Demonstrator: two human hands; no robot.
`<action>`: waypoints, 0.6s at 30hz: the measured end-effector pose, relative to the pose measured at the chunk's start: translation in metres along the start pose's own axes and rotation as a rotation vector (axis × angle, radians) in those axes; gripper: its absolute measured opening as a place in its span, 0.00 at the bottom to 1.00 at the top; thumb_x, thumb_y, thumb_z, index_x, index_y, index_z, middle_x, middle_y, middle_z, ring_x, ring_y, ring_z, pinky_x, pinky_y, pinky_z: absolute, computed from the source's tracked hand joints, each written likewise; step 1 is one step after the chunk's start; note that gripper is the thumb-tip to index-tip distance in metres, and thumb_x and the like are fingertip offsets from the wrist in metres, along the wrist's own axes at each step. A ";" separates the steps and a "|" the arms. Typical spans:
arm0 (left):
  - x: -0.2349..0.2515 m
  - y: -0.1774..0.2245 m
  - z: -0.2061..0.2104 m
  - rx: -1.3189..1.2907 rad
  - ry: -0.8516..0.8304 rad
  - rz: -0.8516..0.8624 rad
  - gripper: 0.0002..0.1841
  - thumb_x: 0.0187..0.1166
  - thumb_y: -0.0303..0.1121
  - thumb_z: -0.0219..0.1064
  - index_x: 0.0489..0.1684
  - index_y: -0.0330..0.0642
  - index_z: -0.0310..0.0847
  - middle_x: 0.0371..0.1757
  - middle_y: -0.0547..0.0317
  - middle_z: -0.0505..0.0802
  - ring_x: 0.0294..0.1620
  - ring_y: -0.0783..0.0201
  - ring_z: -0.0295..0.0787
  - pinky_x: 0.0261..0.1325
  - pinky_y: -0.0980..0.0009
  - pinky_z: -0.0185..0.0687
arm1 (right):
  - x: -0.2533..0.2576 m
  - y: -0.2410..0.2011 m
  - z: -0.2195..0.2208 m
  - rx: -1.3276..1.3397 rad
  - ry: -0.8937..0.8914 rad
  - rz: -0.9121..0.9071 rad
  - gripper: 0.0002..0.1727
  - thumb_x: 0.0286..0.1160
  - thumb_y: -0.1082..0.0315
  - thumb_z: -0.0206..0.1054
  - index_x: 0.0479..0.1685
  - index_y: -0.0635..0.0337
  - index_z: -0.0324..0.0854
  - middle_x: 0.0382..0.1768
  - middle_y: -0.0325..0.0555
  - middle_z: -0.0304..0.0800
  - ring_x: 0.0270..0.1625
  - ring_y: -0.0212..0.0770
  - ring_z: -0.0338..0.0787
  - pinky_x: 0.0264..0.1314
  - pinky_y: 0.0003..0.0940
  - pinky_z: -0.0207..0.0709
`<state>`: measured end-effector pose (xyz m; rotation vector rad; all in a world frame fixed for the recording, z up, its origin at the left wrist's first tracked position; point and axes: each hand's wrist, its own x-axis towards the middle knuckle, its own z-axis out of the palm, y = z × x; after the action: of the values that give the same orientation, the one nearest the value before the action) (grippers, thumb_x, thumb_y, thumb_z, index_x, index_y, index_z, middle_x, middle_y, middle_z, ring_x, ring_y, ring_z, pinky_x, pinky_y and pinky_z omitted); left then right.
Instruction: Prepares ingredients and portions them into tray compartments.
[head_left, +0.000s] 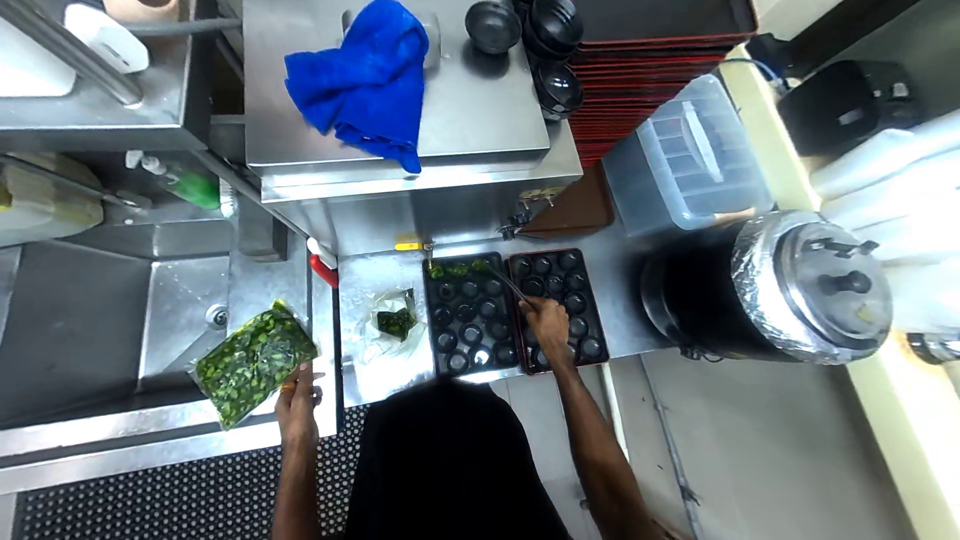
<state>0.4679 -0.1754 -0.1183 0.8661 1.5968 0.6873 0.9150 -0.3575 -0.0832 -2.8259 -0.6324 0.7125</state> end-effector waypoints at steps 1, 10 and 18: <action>0.001 -0.004 -0.003 -0.006 0.019 0.006 0.19 0.90 0.46 0.60 0.59 0.39 0.84 0.36 0.58 0.95 0.20 0.70 0.81 0.20 0.76 0.72 | -0.004 -0.004 -0.004 0.005 0.021 -0.020 0.18 0.84 0.45 0.62 0.61 0.35 0.93 0.50 0.46 0.98 0.56 0.55 0.95 0.59 0.62 0.83; -0.007 -0.043 -0.012 0.022 0.019 -0.086 0.18 0.94 0.39 0.54 0.56 0.33 0.85 0.36 0.56 0.96 0.22 0.70 0.85 0.25 0.76 0.77 | -0.109 -0.092 -0.001 -0.080 -0.243 -0.526 0.22 0.86 0.46 0.59 0.67 0.41 0.90 0.47 0.49 0.98 0.52 0.56 0.95 0.56 0.62 0.85; -0.012 -0.032 0.007 0.056 -0.096 0.022 0.16 0.92 0.37 0.56 0.57 0.33 0.84 0.36 0.55 0.96 0.24 0.69 0.86 0.28 0.75 0.80 | -0.086 -0.139 0.076 -0.254 -0.211 -0.485 0.20 0.90 0.56 0.53 0.65 0.54 0.86 0.56 0.57 0.94 0.55 0.63 0.93 0.55 0.63 0.84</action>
<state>0.4704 -0.2031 -0.1394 0.9452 1.5287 0.6099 0.7599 -0.2665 -0.0790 -2.6477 -1.4719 0.8853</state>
